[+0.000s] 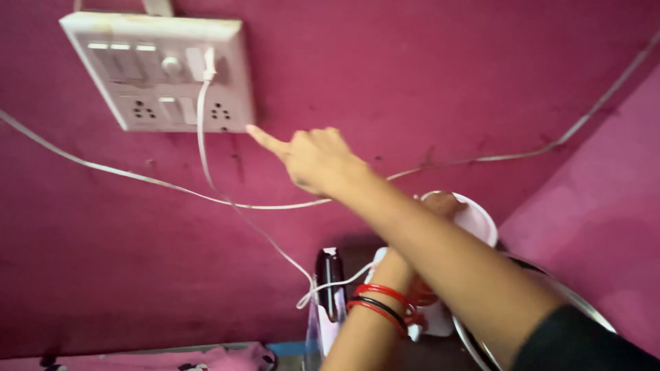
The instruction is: The person scoops a thick paste from a metal bowl into a blender jar, secures the lid, and operates the blender. They then open the jar, stir the contents, and repeat the blending process.
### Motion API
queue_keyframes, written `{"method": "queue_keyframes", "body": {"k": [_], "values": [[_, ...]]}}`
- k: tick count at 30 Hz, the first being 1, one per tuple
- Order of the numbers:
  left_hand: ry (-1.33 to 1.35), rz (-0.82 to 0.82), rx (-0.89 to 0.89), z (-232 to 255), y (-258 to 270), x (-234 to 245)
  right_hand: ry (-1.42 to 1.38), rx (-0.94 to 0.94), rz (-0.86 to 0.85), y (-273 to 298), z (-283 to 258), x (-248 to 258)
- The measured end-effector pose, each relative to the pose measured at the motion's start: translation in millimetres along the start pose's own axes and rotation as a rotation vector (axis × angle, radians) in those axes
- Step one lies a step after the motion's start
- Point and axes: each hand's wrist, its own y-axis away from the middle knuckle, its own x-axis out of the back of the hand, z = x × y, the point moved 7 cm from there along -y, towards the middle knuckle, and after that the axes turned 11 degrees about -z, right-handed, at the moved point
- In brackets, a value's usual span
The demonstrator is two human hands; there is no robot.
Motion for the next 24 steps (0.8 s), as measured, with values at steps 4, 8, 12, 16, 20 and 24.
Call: {"method": "queue_keyframes", "body": {"k": [4, 8, 12, 16, 20, 24], "values": [[0.113, 0.219, 0.0, 2.0, 43.1, 21.2, 0.143, 0.017, 0.286, -72.4, -31.0, 22.5], [0.111, 0.112, 0.059, -0.9, 12.4, 20.0, 0.223, -0.055, 0.328, -128.7, -27.7, 27.2], [0.104, 0.015, 0.124, -1.8, -18.9, 8.0, 0.314, -0.094, 0.295, -163.7, -25.8, 21.2], [0.1, -0.062, 0.216, -6.2, -38.0, 4.3, 0.32, -0.134, 0.468, -173.8, -34.0, 19.9], [0.102, -0.16, 0.3, -8.1, -29.6, 5.9, 0.21, -0.101, 0.296, -162.0, -39.1, 15.9], [0.076, 0.044, 0.069, -7.8, 13.1, 11.9, -0.085, 0.035, 0.559, -33.7, -16.7, 13.6]]}}
